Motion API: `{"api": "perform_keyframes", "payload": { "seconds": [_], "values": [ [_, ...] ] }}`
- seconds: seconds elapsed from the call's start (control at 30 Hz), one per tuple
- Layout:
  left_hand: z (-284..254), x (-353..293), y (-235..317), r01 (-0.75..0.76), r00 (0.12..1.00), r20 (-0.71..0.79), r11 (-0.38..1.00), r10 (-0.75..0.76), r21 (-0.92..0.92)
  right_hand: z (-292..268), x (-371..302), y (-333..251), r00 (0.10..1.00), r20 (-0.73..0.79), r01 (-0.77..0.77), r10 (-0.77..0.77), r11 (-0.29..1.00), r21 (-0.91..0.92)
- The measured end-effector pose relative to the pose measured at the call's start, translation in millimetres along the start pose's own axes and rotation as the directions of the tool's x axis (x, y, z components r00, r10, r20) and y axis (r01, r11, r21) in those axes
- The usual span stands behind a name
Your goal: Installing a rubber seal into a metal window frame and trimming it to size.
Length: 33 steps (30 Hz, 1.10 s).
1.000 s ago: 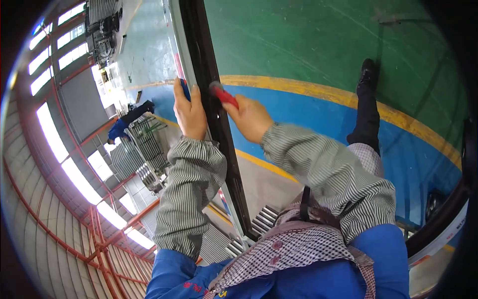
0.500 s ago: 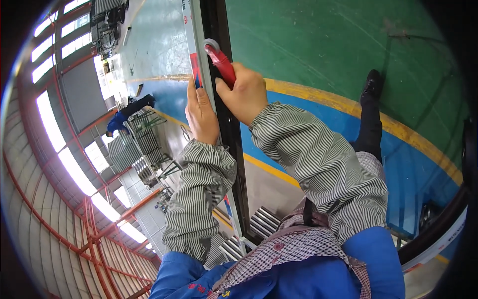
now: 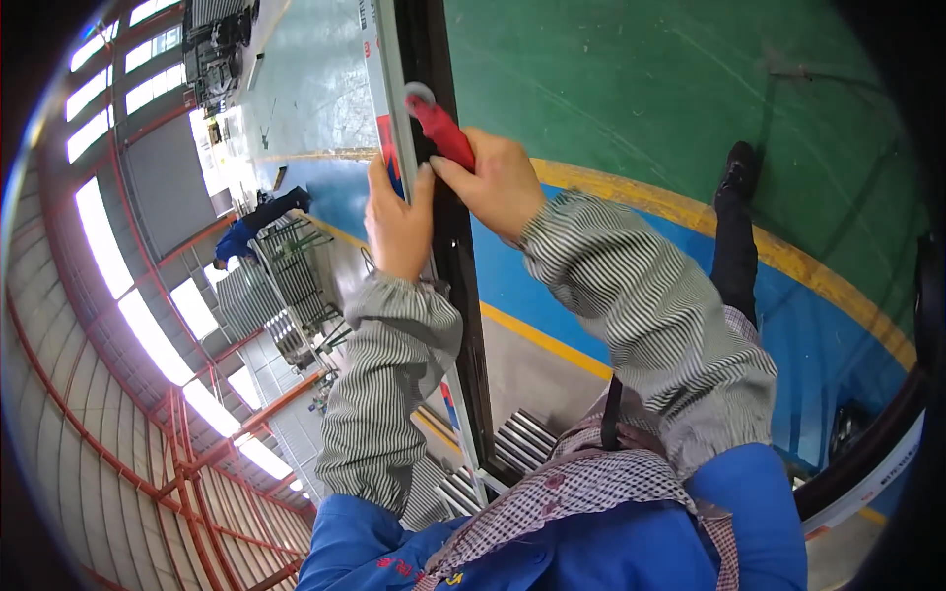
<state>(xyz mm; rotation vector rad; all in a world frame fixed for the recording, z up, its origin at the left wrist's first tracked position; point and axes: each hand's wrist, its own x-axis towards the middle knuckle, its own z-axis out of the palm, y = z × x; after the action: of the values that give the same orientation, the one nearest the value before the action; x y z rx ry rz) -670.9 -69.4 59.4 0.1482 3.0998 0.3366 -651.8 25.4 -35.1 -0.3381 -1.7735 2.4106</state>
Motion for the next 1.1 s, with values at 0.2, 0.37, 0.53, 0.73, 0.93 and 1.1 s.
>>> {"api": "perform_keyframes", "payload": {
  "seconds": [0.2,0.37,0.53,0.73,0.93,1.1],
  "values": [
    [4.2,24.7,7.5,-0.061,0.998,-0.016,0.992,0.063,0.113,-14.1,-68.9,-1.9,0.946,0.11,-0.311,0.304,0.949,0.056],
    [9.9,22.3,2.8,-0.079,0.995,-0.06,0.997,0.078,-0.017,-28.3,-62.4,-10.1,0.814,0.4,-0.383,0.422,0.907,-0.178],
    [13.4,25.7,-5.7,-0.086,0.992,-0.101,0.989,0.074,-0.12,-37.9,-2.2,2.7,0.827,0.473,-0.175,0.304,0.939,-0.296],
    [14.2,30.6,-14.6,-0.094,0.991,-0.108,0.991,0.084,-0.093,-35.3,5.5,-1.0,0.848,0.41,-0.224,0.335,0.929,-0.295],
    [15.0,30.2,-15.0,-0.01,0.991,-0.134,0.977,-0.02,-0.215,-29.4,15.2,-3.9,0.972,0.142,-0.179,0.187,0.982,-0.066],
    [12.7,30.8,-15.1,0.049,0.992,-0.088,0.929,-0.087,-0.366,-9.1,33.6,-12.5,0.993,0.045,-0.103,0.111,0.983,-0.149]
  ]
}}
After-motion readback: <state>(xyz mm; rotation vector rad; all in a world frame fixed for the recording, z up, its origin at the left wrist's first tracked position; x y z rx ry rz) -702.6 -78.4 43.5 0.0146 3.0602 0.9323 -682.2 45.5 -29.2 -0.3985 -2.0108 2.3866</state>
